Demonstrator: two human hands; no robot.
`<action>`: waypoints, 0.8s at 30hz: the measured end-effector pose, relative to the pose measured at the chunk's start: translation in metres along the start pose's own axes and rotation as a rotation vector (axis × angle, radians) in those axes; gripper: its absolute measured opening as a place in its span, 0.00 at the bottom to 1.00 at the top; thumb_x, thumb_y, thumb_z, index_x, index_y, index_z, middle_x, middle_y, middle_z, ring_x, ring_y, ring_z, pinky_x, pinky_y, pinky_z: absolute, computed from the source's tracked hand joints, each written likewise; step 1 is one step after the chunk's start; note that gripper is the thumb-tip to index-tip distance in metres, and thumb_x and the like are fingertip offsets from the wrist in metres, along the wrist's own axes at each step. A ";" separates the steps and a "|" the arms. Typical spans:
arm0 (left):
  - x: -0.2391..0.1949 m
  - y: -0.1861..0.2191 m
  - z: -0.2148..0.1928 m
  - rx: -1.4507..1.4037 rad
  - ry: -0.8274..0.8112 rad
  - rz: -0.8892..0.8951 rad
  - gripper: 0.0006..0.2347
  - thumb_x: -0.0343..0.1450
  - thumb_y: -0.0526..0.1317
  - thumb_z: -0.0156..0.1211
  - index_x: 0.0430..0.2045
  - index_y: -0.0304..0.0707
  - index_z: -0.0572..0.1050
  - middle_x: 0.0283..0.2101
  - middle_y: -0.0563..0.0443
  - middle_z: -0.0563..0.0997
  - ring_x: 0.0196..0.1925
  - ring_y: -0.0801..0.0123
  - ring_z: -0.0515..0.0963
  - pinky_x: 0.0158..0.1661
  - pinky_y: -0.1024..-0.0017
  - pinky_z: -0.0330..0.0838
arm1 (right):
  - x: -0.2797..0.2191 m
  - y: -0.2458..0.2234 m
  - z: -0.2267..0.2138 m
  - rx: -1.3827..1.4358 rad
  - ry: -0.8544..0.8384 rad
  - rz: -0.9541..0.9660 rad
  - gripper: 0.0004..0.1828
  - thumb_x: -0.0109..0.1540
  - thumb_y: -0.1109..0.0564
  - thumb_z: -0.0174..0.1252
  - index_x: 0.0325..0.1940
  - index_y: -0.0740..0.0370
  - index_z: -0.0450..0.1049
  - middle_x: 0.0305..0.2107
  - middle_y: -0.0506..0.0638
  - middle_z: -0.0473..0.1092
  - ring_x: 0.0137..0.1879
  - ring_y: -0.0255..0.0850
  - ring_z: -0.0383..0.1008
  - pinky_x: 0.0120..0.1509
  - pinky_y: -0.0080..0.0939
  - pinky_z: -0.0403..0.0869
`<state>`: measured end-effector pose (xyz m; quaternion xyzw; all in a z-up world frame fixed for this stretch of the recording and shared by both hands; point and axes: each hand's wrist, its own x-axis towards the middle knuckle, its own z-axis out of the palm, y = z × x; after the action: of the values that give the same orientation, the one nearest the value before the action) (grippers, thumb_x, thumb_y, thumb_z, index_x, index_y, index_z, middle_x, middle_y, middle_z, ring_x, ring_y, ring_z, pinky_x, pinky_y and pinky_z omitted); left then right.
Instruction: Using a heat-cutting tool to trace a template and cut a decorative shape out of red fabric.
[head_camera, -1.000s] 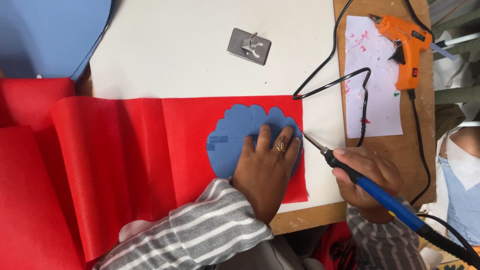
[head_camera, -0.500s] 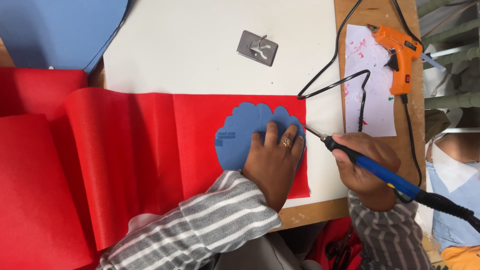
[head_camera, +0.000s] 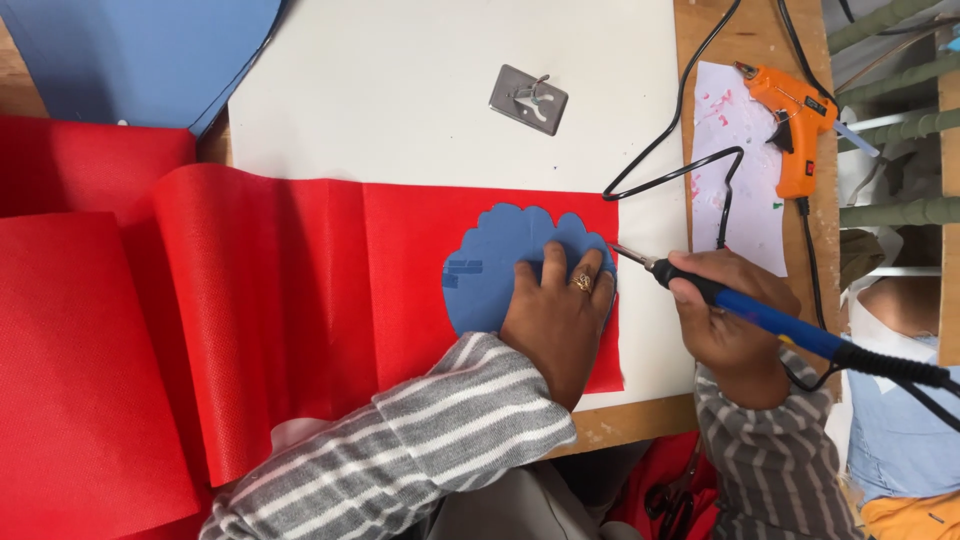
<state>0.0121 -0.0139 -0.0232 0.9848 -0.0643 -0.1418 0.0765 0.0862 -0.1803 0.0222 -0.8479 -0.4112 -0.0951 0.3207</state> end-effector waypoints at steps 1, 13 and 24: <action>0.000 0.000 0.000 -0.002 0.001 0.000 0.24 0.74 0.51 0.38 0.69 0.57 0.57 0.74 0.59 0.56 0.72 0.44 0.55 0.59 0.44 0.58 | 0.000 -0.001 -0.001 -0.001 -0.002 -0.001 0.12 0.70 0.57 0.57 0.50 0.71 0.74 0.42 0.61 0.78 0.41 0.49 0.81 0.44 0.41 0.78; 0.001 0.001 0.000 -0.030 0.041 -0.007 0.21 0.75 0.50 0.40 0.64 0.56 0.63 0.70 0.57 0.60 0.70 0.43 0.57 0.58 0.44 0.60 | -0.003 -0.006 -0.007 -0.049 0.020 0.058 0.12 0.70 0.57 0.57 0.48 0.71 0.77 0.37 0.58 0.77 0.36 0.47 0.77 0.46 0.43 0.76; 0.005 0.001 -0.005 -0.041 -0.088 0.017 0.24 0.75 0.52 0.38 0.69 0.55 0.57 0.72 0.55 0.55 0.72 0.42 0.52 0.60 0.41 0.57 | 0.034 -0.014 0.001 -0.051 -0.028 0.073 0.07 0.72 0.65 0.57 0.48 0.74 0.77 0.37 0.57 0.76 0.42 0.47 0.79 0.45 0.39 0.75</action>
<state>0.0178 -0.0149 -0.0195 0.9753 -0.0729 -0.1857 0.0948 0.0973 -0.1518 0.0418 -0.8716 -0.3817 -0.0817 0.2965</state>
